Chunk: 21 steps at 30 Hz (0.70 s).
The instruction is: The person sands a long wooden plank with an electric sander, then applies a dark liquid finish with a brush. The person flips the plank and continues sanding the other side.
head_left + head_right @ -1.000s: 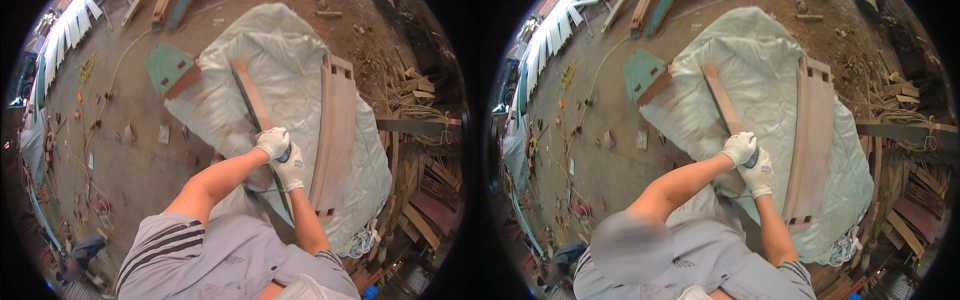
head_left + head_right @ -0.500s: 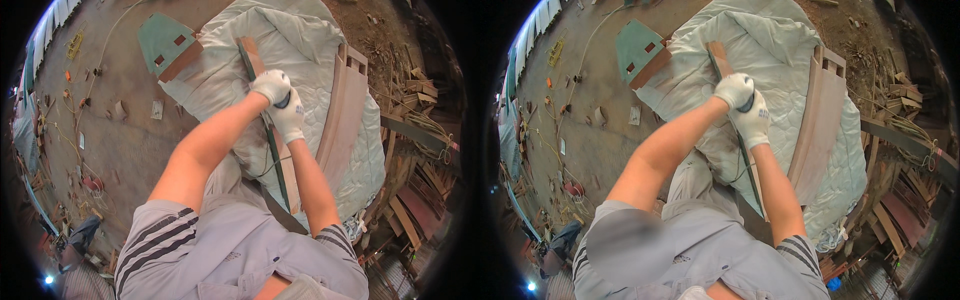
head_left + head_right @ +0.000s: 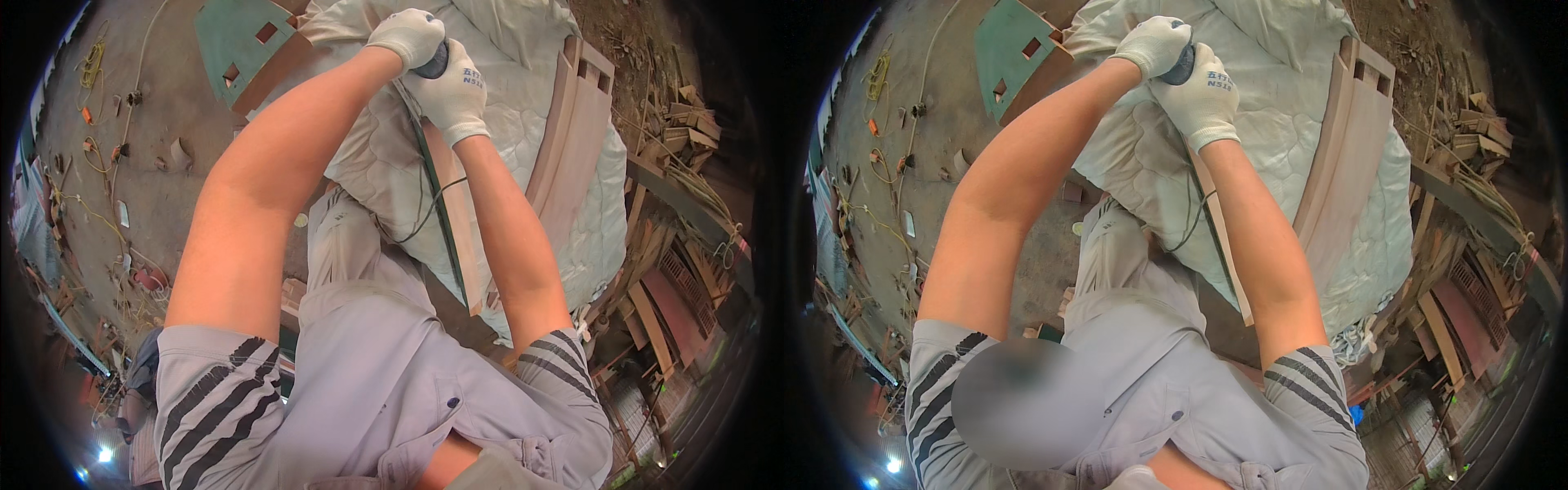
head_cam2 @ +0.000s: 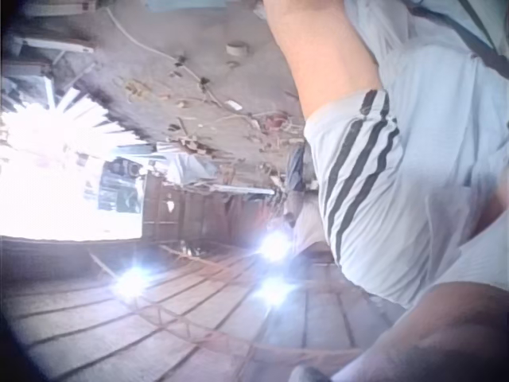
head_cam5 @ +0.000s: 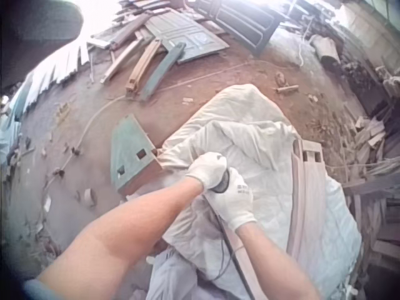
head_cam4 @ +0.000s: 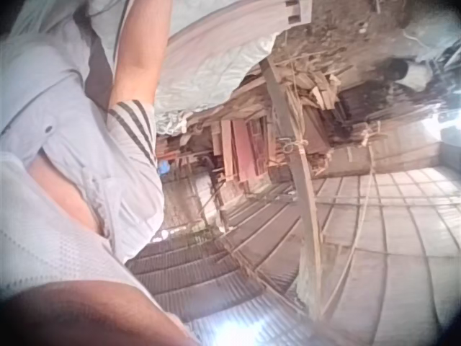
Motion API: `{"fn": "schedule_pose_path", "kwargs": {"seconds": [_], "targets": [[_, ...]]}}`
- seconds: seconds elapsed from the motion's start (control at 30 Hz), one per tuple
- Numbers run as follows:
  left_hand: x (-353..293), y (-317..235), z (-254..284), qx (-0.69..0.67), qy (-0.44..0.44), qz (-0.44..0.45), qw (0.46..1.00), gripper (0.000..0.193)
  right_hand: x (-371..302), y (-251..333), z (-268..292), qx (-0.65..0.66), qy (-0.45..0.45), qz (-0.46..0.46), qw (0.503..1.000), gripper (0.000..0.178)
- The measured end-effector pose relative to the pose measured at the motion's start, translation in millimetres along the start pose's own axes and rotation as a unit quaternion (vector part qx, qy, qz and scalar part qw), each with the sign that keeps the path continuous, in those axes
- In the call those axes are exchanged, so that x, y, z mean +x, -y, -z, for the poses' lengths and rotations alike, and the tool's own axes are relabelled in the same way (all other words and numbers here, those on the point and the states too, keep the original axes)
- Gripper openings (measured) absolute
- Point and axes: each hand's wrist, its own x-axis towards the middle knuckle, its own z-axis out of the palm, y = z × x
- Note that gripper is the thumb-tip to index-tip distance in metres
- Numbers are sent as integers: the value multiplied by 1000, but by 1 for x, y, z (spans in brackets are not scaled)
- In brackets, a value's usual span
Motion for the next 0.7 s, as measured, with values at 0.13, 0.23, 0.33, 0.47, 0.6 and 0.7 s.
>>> {"fn": "schedule_pose_path", "kwargs": {"seconds": [0.13,0.23,0.33,0.47,0.6,0.7], "targets": [[-20,4,-25,28,12,-30,999,45,-31,-16,5,5,4,-2,1000,66],[-64,-13,-46,6,21,-18,1000,46,-71,-40,12,0,-14,7,1000,67],[-108,-25,-81,6,29,-4,1000,44,-118,-64,30,15,8,-24,1000,71],[-166,-37,-139,-20,32,-16,999,45,-187,-108,44,31,-2,-44,999,76],[-229,-48,-191,-39,63,-2,997,40,-260,-141,61,48,-6,-73,996,79],[-275,-52,-230,-32,83,-6,996,38,-317,-172,62,62,-35,-93,993,79]]}}
